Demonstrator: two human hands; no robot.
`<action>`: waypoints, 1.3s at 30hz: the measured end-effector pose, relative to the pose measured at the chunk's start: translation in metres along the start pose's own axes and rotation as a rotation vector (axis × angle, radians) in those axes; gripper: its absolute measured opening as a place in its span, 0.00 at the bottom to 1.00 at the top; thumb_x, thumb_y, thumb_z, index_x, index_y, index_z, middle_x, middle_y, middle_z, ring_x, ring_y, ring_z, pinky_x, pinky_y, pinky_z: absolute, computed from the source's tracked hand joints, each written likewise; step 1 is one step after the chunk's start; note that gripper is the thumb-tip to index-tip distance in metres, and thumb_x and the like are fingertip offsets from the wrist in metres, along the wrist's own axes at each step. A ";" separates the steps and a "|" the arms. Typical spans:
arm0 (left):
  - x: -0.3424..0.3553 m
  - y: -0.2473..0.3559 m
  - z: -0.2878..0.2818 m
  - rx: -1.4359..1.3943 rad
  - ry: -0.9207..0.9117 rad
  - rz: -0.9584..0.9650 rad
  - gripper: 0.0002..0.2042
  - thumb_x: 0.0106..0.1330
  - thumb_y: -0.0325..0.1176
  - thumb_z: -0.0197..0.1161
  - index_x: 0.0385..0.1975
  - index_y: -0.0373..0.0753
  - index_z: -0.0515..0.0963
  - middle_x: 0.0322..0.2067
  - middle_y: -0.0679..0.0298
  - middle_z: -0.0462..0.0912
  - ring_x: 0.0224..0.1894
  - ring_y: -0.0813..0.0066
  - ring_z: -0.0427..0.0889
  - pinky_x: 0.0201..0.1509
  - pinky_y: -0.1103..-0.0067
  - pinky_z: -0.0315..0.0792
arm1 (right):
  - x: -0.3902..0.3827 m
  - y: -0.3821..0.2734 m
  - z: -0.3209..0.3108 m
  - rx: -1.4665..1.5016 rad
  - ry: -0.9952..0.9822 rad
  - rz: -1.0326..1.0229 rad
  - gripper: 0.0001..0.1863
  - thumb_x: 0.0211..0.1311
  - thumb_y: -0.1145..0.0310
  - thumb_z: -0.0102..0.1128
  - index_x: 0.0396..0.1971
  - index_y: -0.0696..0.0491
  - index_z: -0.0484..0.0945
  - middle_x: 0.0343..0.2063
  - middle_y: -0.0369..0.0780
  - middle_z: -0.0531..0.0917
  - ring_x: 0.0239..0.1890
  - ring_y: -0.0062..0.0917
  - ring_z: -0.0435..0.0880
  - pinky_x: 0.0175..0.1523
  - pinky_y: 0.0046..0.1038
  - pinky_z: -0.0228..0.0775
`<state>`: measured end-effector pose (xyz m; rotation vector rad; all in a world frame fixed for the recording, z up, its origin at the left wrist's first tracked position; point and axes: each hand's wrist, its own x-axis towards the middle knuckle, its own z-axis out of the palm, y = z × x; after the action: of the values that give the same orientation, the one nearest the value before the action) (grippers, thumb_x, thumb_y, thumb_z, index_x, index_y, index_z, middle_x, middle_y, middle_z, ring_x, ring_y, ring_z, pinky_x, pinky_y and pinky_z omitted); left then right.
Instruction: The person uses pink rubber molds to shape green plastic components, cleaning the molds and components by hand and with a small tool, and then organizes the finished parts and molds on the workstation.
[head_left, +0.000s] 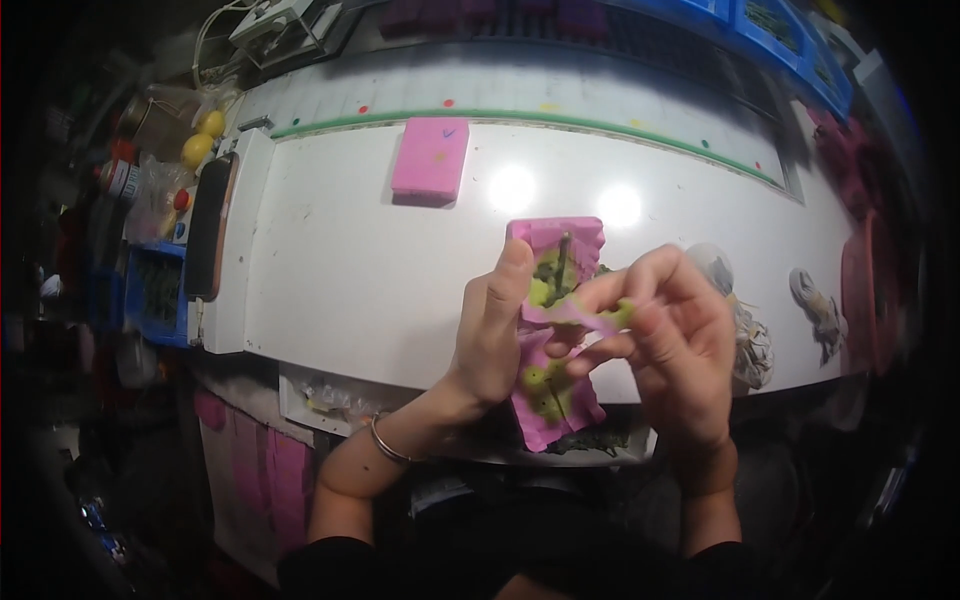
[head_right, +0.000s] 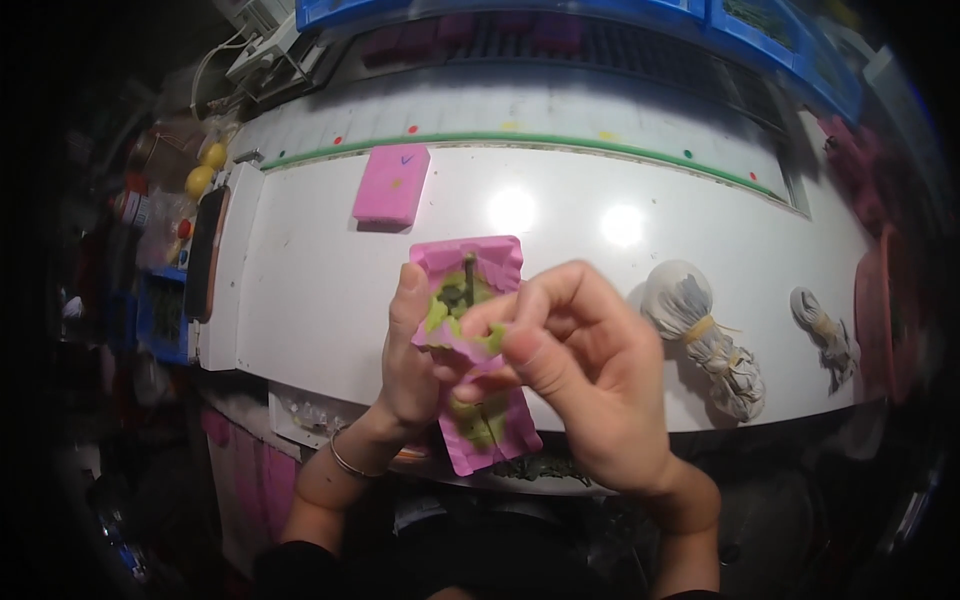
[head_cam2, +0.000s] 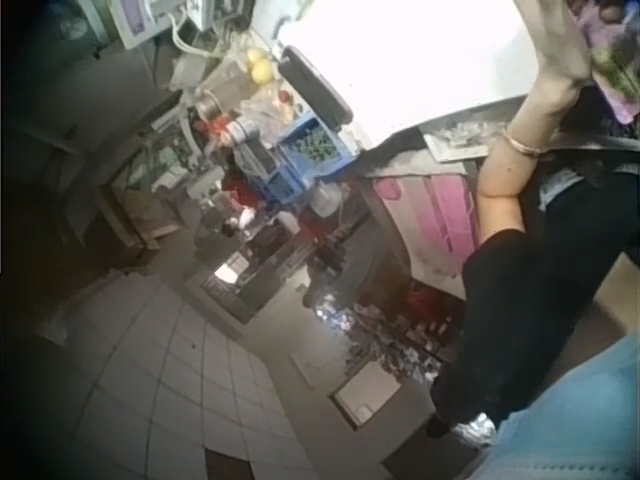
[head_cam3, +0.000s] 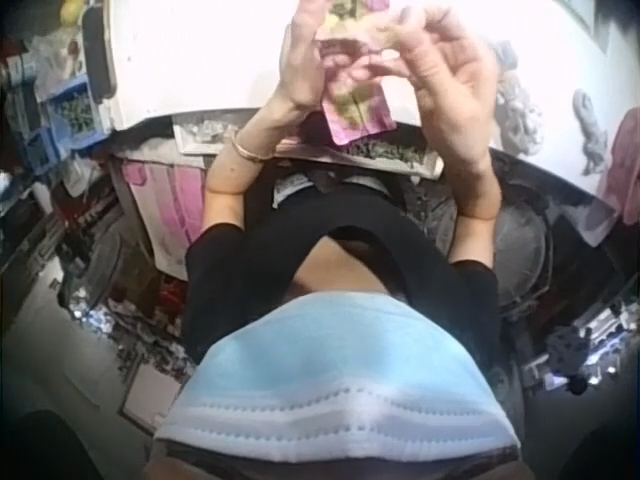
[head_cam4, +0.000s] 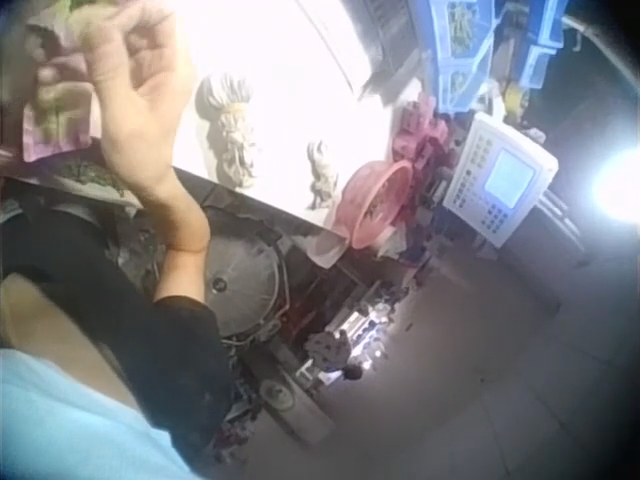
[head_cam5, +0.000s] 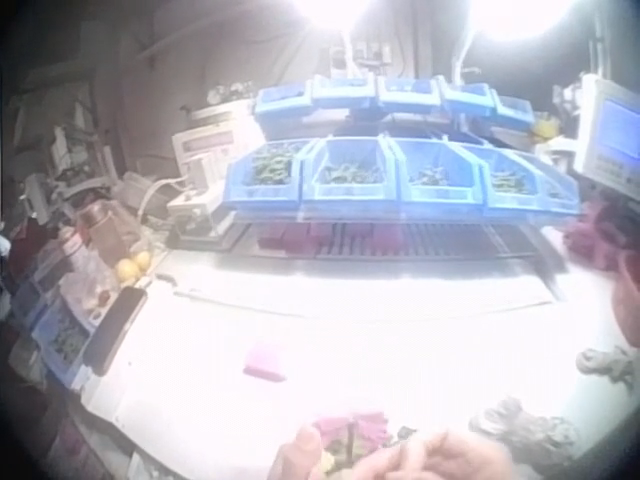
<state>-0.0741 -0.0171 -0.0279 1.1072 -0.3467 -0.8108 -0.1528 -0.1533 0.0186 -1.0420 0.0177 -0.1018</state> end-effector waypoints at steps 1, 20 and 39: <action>-0.002 0.000 0.006 0.084 0.071 -0.011 0.34 0.66 0.61 0.31 0.38 0.31 0.72 0.27 0.63 0.77 0.25 0.83 0.73 0.26 0.87 0.67 | 0.002 -0.006 0.000 0.017 0.002 -0.049 0.07 0.64 0.73 0.47 0.32 0.61 0.63 0.37 0.50 0.77 0.38 0.26 0.79 0.43 0.25 0.78; 0.000 -0.010 0.009 0.217 0.092 0.182 0.34 0.64 0.60 0.39 0.38 0.28 0.74 0.27 0.63 0.77 0.30 0.79 0.75 0.33 0.83 0.69 | 0.015 -0.006 0.006 -0.678 0.261 -0.063 0.05 0.56 0.77 0.59 0.28 0.62 0.74 0.20 0.34 0.78 0.22 0.10 0.74 0.27 0.12 0.66; 0.002 0.001 -0.003 -0.009 0.123 -0.073 0.34 0.66 0.60 0.37 0.33 0.27 0.72 0.24 0.59 0.74 0.24 0.75 0.74 0.30 0.80 0.71 | 0.019 0.004 -0.034 -1.162 0.317 0.060 0.08 0.52 0.72 0.63 0.25 0.59 0.74 0.14 0.31 0.74 0.16 0.12 0.69 0.22 0.12 0.59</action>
<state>-0.0705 -0.0170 -0.0288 1.1607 -0.2004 -0.8037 -0.1353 -0.1818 -0.0013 -2.1728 0.4387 -0.2111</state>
